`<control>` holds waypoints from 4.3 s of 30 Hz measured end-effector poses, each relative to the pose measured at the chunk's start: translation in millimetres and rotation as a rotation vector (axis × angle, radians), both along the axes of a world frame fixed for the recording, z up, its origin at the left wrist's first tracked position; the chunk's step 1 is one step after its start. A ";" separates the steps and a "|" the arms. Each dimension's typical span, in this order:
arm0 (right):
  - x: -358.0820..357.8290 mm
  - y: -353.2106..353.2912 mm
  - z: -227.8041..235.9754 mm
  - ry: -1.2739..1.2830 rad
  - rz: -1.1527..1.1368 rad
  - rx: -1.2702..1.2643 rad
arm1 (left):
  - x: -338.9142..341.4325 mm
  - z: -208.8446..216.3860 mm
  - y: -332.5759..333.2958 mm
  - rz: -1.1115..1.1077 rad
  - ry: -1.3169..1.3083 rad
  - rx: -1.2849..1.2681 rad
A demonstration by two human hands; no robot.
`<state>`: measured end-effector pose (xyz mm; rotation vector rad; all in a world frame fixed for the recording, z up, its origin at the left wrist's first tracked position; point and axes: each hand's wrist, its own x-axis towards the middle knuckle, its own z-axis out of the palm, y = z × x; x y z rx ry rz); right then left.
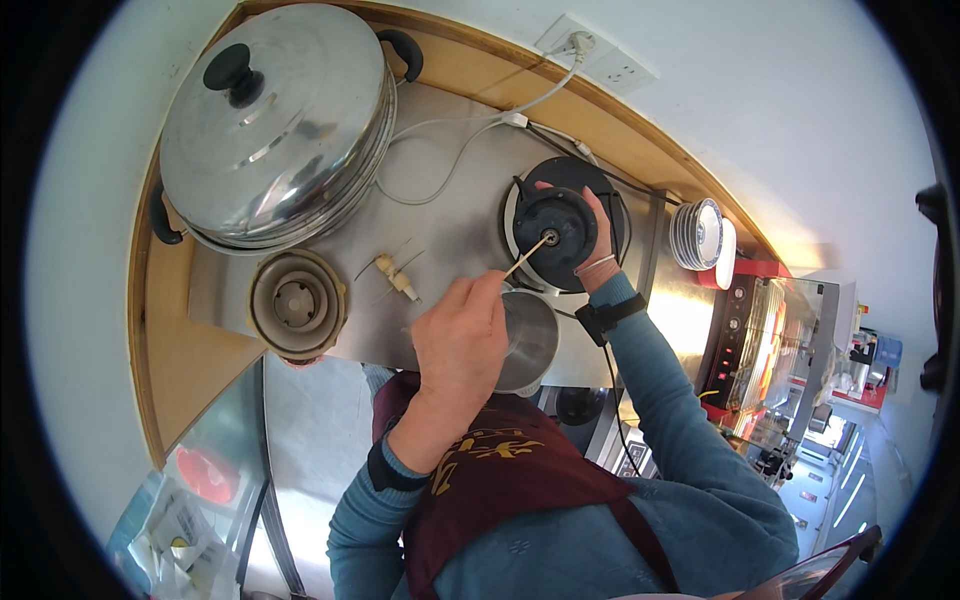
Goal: The person uses a small stick to clean a cylindrical component, then wipes the interior of a metal bowl with a cloth. The person then inserts the cylindrical component into the bowl and secures it in place.
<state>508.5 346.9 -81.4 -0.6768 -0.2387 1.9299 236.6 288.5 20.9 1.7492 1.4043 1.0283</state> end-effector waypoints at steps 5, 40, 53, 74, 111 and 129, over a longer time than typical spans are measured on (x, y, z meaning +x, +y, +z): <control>2.3 -2.9 0.2 -0.058 0.036 0.018 | 1.5 5.6 -1.3 -0.036 0.158 0.005; -32.1 10.9 15.4 -1.223 -0.291 0.119 | -120.9 -67.4 -76.6 0.368 -0.241 -0.527; -101.9 32.3 -6.0 -2.177 -0.155 0.668 | -201.8 -155.5 -193.1 0.672 -0.105 -0.757; -83.9 3.3 7.9 -2.012 -0.265 0.552 | -254.9 -297.7 -183.4 0.493 0.275 -0.757; -44.0 -43.0 35.9 -0.804 -0.269 0.021 | 23.2 -93.0 10.3 0.360 -0.864 -0.774; -83.1 -17.8 13.6 -1.838 -0.207 0.444 | -136.4 -139.7 -89.9 0.359 -1.111 -0.832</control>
